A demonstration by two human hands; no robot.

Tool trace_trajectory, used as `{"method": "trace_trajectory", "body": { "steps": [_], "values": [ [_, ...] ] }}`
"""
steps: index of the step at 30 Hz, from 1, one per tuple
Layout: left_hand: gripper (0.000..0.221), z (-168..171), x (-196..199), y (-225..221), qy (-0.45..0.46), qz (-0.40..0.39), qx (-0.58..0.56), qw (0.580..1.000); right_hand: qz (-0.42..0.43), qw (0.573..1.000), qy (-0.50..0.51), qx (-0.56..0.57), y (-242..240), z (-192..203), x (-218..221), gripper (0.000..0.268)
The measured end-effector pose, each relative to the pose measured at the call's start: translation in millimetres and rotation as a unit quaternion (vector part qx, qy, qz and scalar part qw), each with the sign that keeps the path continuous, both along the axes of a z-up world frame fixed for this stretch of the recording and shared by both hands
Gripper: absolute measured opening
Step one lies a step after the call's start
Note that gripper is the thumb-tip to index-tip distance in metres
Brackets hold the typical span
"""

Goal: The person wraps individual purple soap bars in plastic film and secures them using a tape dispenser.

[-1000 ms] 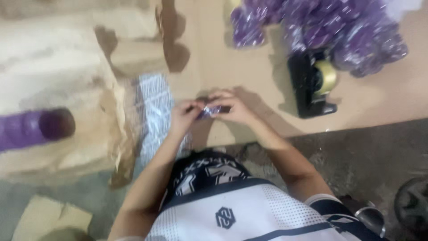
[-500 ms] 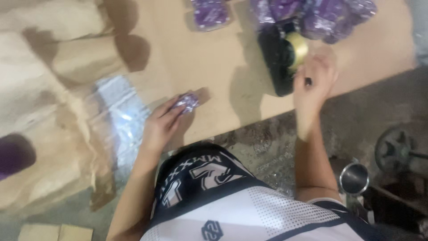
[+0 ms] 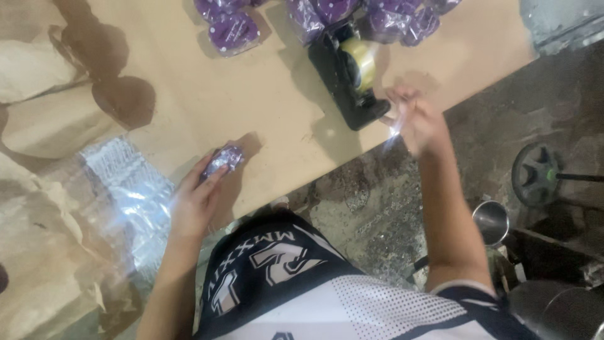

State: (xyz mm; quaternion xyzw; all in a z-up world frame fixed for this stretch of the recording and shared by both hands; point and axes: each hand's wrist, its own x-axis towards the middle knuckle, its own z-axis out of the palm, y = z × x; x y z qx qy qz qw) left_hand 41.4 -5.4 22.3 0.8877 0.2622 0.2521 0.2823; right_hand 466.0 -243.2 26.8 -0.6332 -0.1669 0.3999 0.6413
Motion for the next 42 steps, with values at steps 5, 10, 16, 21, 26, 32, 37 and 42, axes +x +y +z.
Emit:
{"method": "trace_trajectory", "body": {
  "steps": [5, 10, 16, 21, 26, 32, 37, 42],
  "values": [
    [0.045, -10.0, -1.9, -2.5, -0.015, -0.004, -0.008, 1.0, -0.061, 0.998, -0.005, 0.023, -34.9, -48.9, -36.7, 0.017],
    [0.052, -25.3, -7.3, 0.7, 0.0, 0.0, 0.04, 0.999, -0.052, 0.994, 0.099, 0.004, -12.2, -46.5, -44.5, 0.022],
    [0.051, -29.1, -7.2, -1.7, -0.02, 0.011, 0.041, 0.999, 0.009, 0.783, -0.517, -0.346, -4.5, 4.5, -42.4, 0.022],
    [0.045, -20.1, -3.1, 2.3, -0.034, 0.001, 0.035, 0.999, 0.125, 0.725, -0.577, -0.354, -3.7, -24.4, -45.6, 0.019],
    [0.04, -16.4, -9.3, -3.0, -0.023, 0.012, 0.027, 0.999, 0.163, 0.962, -0.156, -0.152, 66.1, -43.6, -169.6, 0.019],
    [0.038, -21.5, -10.2, -5.1, -0.035, 0.024, 0.026, 0.999, 0.239, 0.966, -0.068, -0.068, 151.4, -43.2, -242.0, 0.035],
    [0.038, -26.9, -8.2, -4.0, -0.055, 0.027, -0.038, 0.997, 0.239, 0.961, -0.11, -0.088, 149.2, -38.9, -248.0, 0.055],
    [0.056, -8.5, -4.1, 10.4, 0.036, -0.027, -0.027, 0.999, 0.27, 0.959, -0.008, -0.087, 153.6, -39.1, -231.4, 0.079]
  ]
}}
